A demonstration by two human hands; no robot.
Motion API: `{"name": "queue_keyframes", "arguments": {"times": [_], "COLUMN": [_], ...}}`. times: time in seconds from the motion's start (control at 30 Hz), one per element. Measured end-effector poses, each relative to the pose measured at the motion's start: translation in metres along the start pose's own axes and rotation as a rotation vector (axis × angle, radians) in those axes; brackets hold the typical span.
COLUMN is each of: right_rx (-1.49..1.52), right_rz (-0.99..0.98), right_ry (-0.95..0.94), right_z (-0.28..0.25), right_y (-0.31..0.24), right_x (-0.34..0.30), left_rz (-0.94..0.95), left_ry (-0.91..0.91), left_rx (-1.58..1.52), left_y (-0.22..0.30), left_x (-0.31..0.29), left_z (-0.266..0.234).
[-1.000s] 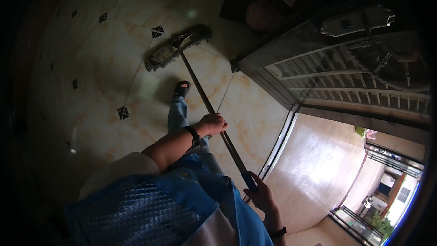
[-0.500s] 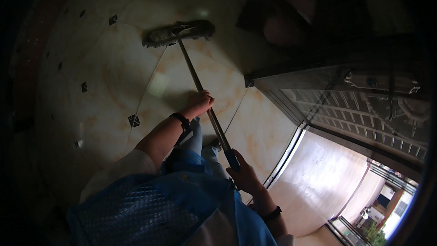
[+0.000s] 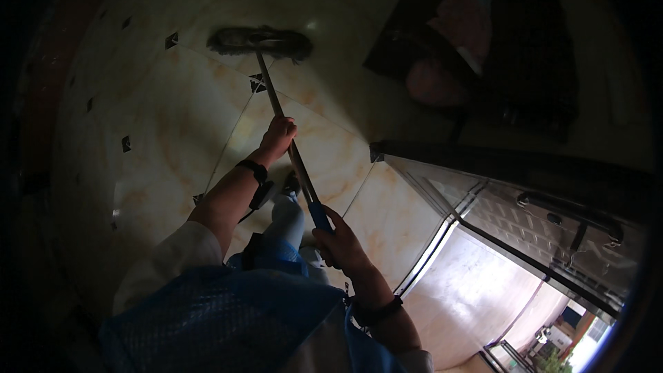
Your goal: Mopping a tiled floor in a residential room using a flat mop.
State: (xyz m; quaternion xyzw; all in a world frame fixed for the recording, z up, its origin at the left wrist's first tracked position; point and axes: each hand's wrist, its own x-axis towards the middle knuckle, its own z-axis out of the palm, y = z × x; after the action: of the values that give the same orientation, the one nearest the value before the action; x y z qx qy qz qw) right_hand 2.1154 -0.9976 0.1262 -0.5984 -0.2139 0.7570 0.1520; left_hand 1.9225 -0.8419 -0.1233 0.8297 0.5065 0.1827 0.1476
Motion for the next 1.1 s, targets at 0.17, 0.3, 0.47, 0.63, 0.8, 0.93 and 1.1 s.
{"name": "queue_keyframes", "arguments": {"times": [0.17,0.3,0.47,0.63,0.8,0.93,1.1], "right_rx": [0.058,0.085,0.084,0.135,0.110,0.413,0.273], "right_rz": [0.093,0.129,0.108,0.098,0.032,0.053,0.163], "right_ry": [0.097,0.122,0.155,0.164,0.214,0.293,0.265], "right_z": [-0.012,-0.025,-0.044,-0.071,-0.082,-0.080,-0.084], "right_y": [0.016,0.049,0.124,0.218,0.288,0.329,0.368], "right_x": [-0.033,-0.072,-0.130,-0.203,-0.285,-0.351,-0.432], "left_rz": [0.175,0.246,0.389,0.456,0.283,0.302,0.439], "left_ry": [0.057,0.109,-0.162,-0.412,-0.654,-0.848,-1.184], "left_rx": [-0.075,-0.123,-0.038,-0.085,-0.188,-0.265,-0.430], "left_y": [0.024,0.068,0.137,0.227,0.321,0.386,0.457], "left_x": [-0.008,-0.035,-0.081,-0.141,-0.200,-0.247,-0.281], "left_z": [0.014,0.026,0.028,0.037,0.039,0.043,0.028]}}
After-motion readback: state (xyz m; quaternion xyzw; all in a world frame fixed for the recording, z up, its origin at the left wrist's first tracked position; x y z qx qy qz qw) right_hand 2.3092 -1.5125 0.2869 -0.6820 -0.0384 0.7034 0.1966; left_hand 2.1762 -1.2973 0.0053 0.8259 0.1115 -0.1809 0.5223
